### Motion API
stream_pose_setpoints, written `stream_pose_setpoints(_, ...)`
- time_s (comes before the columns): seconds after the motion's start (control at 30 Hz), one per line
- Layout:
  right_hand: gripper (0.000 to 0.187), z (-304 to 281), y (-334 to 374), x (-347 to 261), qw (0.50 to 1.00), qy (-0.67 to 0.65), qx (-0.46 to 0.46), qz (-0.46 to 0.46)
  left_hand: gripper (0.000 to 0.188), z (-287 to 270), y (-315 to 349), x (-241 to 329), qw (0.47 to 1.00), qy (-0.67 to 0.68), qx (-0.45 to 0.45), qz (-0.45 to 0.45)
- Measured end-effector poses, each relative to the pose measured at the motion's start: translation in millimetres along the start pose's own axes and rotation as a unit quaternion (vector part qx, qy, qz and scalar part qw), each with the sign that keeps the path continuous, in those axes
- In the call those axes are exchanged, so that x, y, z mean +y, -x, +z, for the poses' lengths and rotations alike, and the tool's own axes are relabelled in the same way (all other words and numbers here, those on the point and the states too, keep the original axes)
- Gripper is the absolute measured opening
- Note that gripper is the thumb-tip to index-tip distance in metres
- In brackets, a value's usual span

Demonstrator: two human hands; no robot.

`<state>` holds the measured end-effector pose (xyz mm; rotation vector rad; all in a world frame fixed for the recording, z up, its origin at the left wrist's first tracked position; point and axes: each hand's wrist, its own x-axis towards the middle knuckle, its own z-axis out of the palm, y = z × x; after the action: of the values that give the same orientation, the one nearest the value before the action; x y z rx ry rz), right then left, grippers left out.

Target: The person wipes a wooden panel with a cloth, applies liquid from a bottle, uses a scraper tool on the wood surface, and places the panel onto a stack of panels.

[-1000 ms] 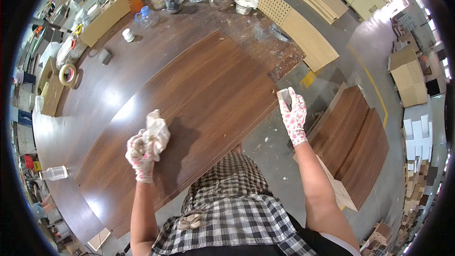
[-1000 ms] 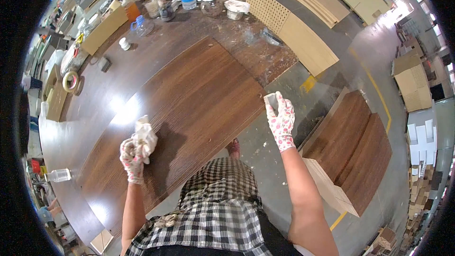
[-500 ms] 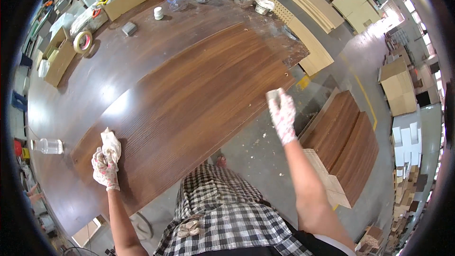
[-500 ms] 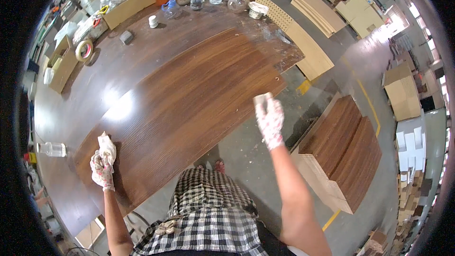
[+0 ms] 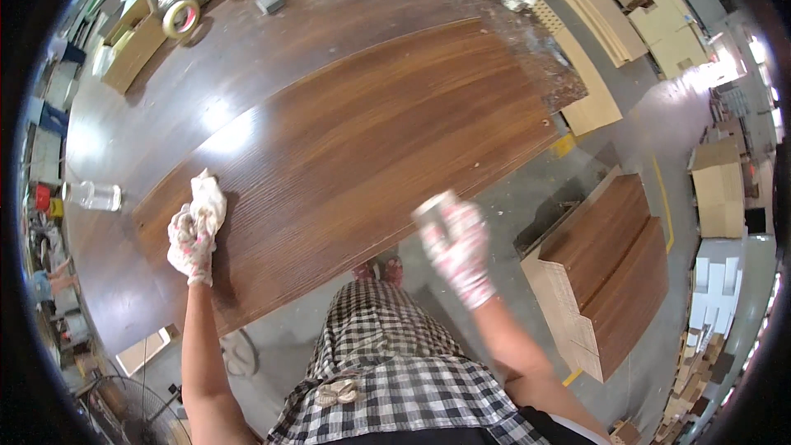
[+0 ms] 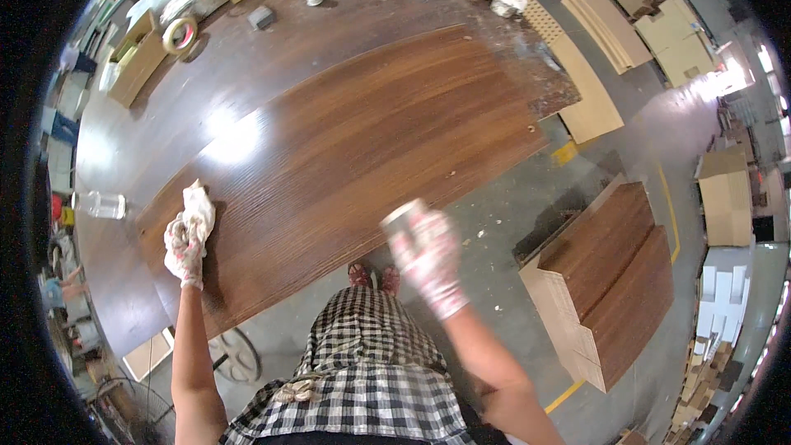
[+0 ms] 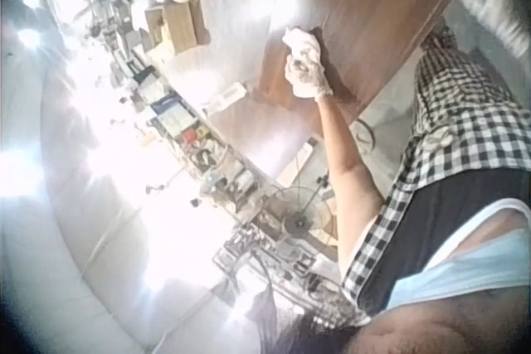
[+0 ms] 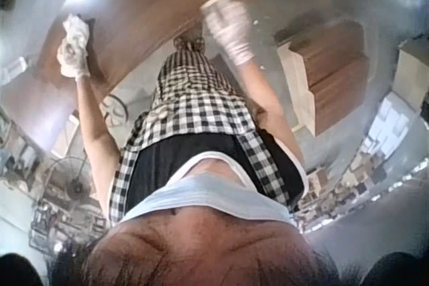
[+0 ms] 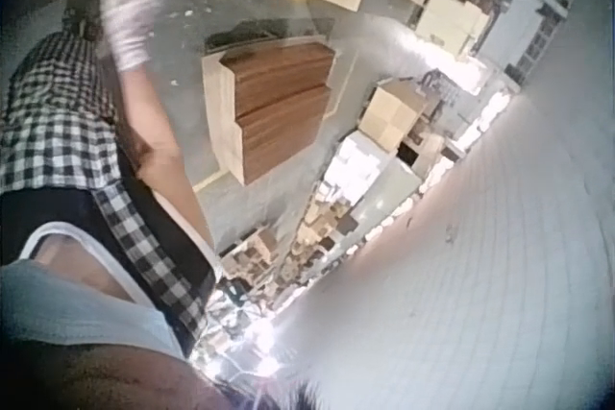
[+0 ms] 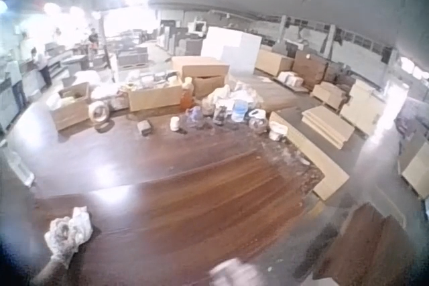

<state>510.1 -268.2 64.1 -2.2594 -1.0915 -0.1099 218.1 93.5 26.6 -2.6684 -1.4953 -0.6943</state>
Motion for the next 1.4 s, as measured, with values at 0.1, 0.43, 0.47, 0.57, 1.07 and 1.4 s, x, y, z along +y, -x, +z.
stream_pose_setpoints(0.1,0.047,-3.7,-5.7,59.0,0.988,0.071,0.099,0.094,0.023,-2.1,-4.1,15.1,1.000,-0.002,-0.021,-0.015)
stream_pose_setpoints(0.43,0.036,52.4,39.7,-108.9,0.980,-0.078,-0.125,-0.135,0.029,4.6,-1.2,-3.2,0.998,0.062,-0.022,0.003)
stream_pose_setpoints(0.47,0.040,49.6,29.9,-96.2,0.996,-0.061,-0.045,-0.055,0.029,11.4,2.1,-10.7,0.992,0.124,0.002,-0.016)
stream_pose_setpoints(0.57,0.048,58.7,32.6,-53.4,0.991,0.051,0.110,0.050,0.029,9.1,1.7,3.0,0.982,0.188,0.012,-0.014)
stream_pose_setpoints(1.07,0.052,127.9,98.7,-223.0,0.990,-0.010,-0.048,-0.135,0.031,-121.8,110.5,-169.8,0.663,0.669,0.191,-0.277)
stream_pose_setpoints(1.4,0.047,214.1,134.1,-402.6,0.840,-0.108,-0.313,-0.429,0.030,-151.4,187.0,-215.6,0.643,0.641,0.246,-0.339)
